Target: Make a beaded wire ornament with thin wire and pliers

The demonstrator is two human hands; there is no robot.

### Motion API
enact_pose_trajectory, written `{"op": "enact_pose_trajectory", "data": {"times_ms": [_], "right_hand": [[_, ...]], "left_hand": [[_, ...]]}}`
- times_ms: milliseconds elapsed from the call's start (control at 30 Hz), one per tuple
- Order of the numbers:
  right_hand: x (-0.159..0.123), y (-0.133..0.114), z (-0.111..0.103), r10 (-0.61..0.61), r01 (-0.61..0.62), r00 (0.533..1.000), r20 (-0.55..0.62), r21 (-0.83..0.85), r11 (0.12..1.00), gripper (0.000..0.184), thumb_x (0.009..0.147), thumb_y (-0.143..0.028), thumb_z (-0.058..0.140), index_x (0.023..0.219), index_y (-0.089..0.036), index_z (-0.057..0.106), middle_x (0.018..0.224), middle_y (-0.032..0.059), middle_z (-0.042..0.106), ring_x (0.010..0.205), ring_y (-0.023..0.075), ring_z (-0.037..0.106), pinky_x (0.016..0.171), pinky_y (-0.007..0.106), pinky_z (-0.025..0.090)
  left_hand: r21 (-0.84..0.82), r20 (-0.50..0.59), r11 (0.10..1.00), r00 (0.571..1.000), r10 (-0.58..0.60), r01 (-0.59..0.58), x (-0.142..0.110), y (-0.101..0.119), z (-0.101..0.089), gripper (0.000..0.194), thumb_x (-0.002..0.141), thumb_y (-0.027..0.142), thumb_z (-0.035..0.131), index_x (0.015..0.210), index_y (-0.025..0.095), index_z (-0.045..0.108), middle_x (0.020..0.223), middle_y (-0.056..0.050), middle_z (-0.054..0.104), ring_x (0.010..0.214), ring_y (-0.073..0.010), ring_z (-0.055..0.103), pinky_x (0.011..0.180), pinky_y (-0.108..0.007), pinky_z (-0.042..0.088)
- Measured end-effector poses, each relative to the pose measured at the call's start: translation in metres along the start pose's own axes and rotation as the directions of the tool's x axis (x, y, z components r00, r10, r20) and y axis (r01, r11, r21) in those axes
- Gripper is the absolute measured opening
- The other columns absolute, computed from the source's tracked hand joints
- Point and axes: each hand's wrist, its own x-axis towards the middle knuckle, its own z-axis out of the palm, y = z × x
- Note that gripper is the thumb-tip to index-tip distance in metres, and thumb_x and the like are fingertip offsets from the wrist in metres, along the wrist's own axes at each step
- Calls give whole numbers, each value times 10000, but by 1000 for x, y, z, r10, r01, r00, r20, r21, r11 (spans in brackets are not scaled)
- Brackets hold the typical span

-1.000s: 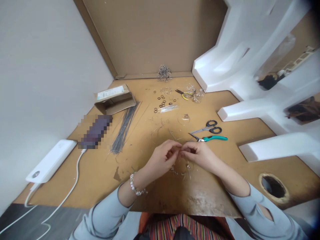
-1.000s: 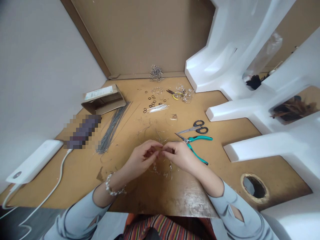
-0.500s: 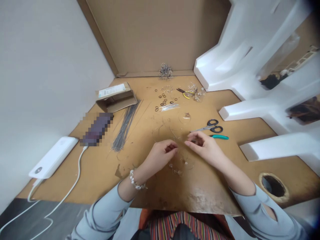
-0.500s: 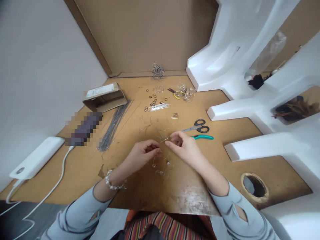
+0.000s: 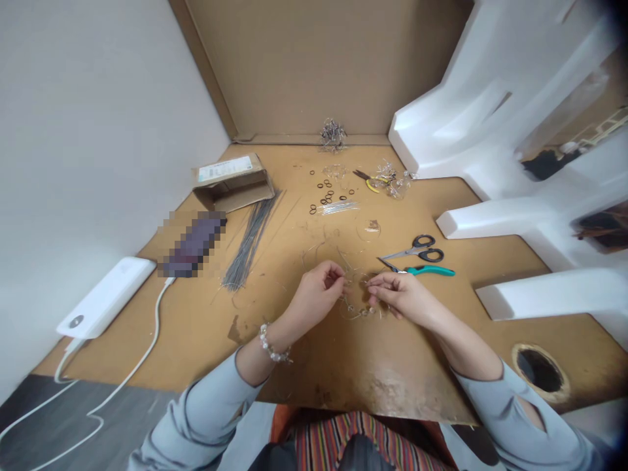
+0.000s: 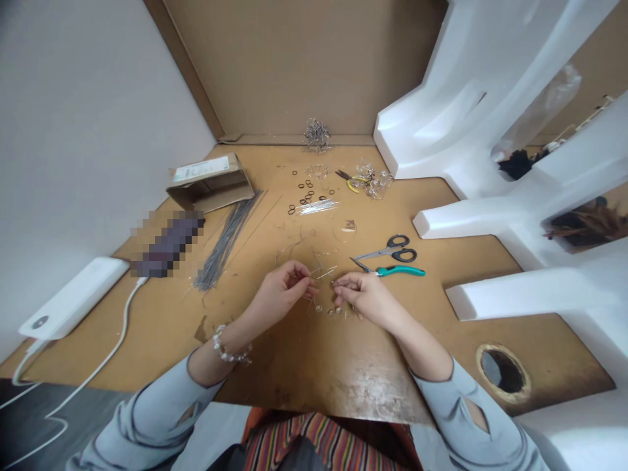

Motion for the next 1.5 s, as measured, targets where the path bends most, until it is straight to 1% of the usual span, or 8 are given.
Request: {"op": "enact_pose_trajectory", "data": {"times_ms": [133,233,400,633,800,1000,1333,1500], "right_hand": [[2,3,-2,-45,46,999,-11,66,997,289,767,-425,560,840,-145,568,655,24,653,366,63,466,401,222,399],[3,6,-2,-72,73,997,-15,36,997,305,779,-435,551,868,-144,577,606,6,624,384,67,457,385,206,379],[4,6,-2,-53,52,998,-35,-27,998,293,826,-422,482,775,-146,564,582,7,618,358,56,432,391,201,367],[4,4,-3,-39,38,999,-37,-16,999,289,824,-420,469,765,-152,558,567,0,606,373,68,452,404,210,380],[0,2,-4,-110,109,994,-12,-85,990,285,833,-423,461,764,-163,556,619,-5,596,424,73,484,458,218,414],[-2,4,-3,-172,168,985,-8,-198,966,262,854,-382,442,758,-172,567,631,0,597,468,90,521,499,228,429],[-3,5,-2,-179,172,984,-13,-216,961,242,859,-344,419,780,-176,574,639,-1,603,478,94,530,493,221,432],[-3,5,-2,-191,183,981,-18,-210,960,231,851,-344,428,749,-181,556,636,-5,601,471,91,529,491,218,429]], "left_hand": [[-70,31,998,1000,-1,3,1,-2,1,64,829,228,500,845,174,469,776,-21,633,702,-158,683,628,-269,523],[-72,30,997,1000,-5,8,1,-2,1,70,837,238,494,845,172,471,765,-11,606,680,-157,680,618,-274,527],[-62,61,998,998,26,-23,0,-3,2,101,861,276,477,845,177,462,768,-9,593,691,-154,671,626,-280,527],[136,142,979,981,134,-153,-4,2,1,79,882,253,451,861,184,484,766,-14,618,723,-140,632,664,-262,489],[283,176,919,957,230,-273,-5,9,0,114,870,201,456,871,176,567,789,-23,616,718,-133,600,676,-250,467],[307,144,904,953,266,-298,-4,7,2,126,867,209,467,869,176,589,757,-19,611,681,-129,595,651,-239,466],[375,136,880,957,257,-290,-6,7,4,138,875,199,447,868,176,582,750,-20,612,677,-127,591,637,-230,455],[406,174,843,935,308,-354,-5,8,3,151,876,200,448,870,182,597,773,-25,613,712,-132,588,650,-231,448]]}}
